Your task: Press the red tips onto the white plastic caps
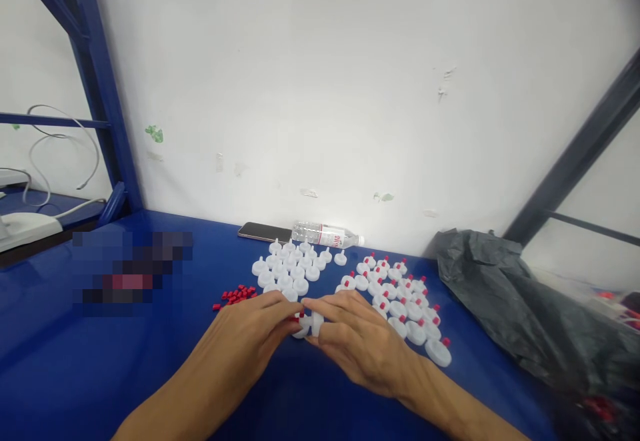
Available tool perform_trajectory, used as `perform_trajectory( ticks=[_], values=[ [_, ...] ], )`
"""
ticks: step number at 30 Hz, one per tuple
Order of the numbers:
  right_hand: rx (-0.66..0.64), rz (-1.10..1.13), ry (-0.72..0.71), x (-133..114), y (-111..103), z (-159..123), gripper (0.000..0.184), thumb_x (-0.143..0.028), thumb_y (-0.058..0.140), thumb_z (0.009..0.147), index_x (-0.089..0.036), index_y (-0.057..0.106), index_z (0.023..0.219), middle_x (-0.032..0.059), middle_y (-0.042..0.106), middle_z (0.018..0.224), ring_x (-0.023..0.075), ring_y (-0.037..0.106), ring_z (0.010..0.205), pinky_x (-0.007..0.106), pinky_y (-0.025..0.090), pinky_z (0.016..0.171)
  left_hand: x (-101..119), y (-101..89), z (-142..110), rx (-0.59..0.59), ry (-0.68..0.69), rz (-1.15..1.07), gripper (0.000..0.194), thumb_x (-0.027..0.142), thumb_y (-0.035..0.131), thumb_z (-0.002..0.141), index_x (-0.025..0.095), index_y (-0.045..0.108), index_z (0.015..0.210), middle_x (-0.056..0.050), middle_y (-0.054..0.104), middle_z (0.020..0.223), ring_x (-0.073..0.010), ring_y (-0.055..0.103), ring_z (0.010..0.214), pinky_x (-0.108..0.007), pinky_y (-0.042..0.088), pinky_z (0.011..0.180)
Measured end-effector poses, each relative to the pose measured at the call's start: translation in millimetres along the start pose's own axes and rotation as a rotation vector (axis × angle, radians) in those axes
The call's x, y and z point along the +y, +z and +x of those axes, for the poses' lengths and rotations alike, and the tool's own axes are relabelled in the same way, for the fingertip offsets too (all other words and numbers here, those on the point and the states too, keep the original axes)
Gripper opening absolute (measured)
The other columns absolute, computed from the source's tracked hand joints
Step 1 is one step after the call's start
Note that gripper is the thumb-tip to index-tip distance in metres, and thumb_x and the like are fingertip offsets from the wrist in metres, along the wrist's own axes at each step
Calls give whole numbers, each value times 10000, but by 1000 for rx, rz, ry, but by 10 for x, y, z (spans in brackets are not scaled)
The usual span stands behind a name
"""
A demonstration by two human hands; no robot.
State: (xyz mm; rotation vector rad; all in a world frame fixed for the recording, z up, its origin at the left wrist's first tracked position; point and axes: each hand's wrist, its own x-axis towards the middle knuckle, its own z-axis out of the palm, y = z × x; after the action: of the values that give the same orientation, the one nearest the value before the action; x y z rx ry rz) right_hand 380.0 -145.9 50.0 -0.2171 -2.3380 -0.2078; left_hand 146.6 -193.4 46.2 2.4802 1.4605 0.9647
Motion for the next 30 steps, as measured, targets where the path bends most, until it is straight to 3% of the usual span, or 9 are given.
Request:
perform_trajectory(
  ticks=[7, 12, 15, 24, 30],
  values=[
    [0, 29, 40, 5, 13, -61, 224, -107, 593, 966, -276, 547, 1106, 95, 738, 1276, 259, 726, 1068, 474, 613, 896, -3, 122, -20, -4, 72, 127, 310, 167, 389, 1028, 261, 624, 850, 19, 649, 776, -186, 658, 647, -326, 376, 552],
    [33, 29, 31, -12, 15, -70, 229, -80, 608, 936, -263, 554, 1063, 102, 753, 1238, 280, 728, 1049, 514, 616, 868, 21, 229, -32, 11, 24, -16, 304, 200, 341, 1040, 255, 532, 810, 28, 583, 766, -176, 587, 636, -331, 350, 586],
    [37, 31, 11, -30, 12, -57, 229, -43, 595, 920, -246, 564, 1020, 106, 749, 1244, 259, 728, 1034, 470, 612, 853, 32, 249, -45, -19, -20, -89, 285, 219, 358, 1040, 257, 521, 809, 32, 589, 776, -179, 578, 664, -337, 343, 612],
    [52, 4, -26, -60, 57, -10, 157, -118, 479, 1008, -217, 598, 979, 107, 750, 1217, 217, 723, 1039, 399, 594, 877, 38, 159, -81, -54, -76, -154, 317, 290, 367, 1051, 262, 541, 787, 34, 619, 748, -185, 584, 673, -347, 358, 640],
    [1, -55, -78, -105, 93, 137, 131, -159, 541, 989, -204, 643, 1057, 46, 771, 1000, 176, 729, 853, 342, 572, 833, -2, 12, -77, -114, -69, -70, 360, 398, 371, 1058, 274, 588, 799, 36, 668, 754, -187, 614, 679, -338, 366, 649]
  ],
)
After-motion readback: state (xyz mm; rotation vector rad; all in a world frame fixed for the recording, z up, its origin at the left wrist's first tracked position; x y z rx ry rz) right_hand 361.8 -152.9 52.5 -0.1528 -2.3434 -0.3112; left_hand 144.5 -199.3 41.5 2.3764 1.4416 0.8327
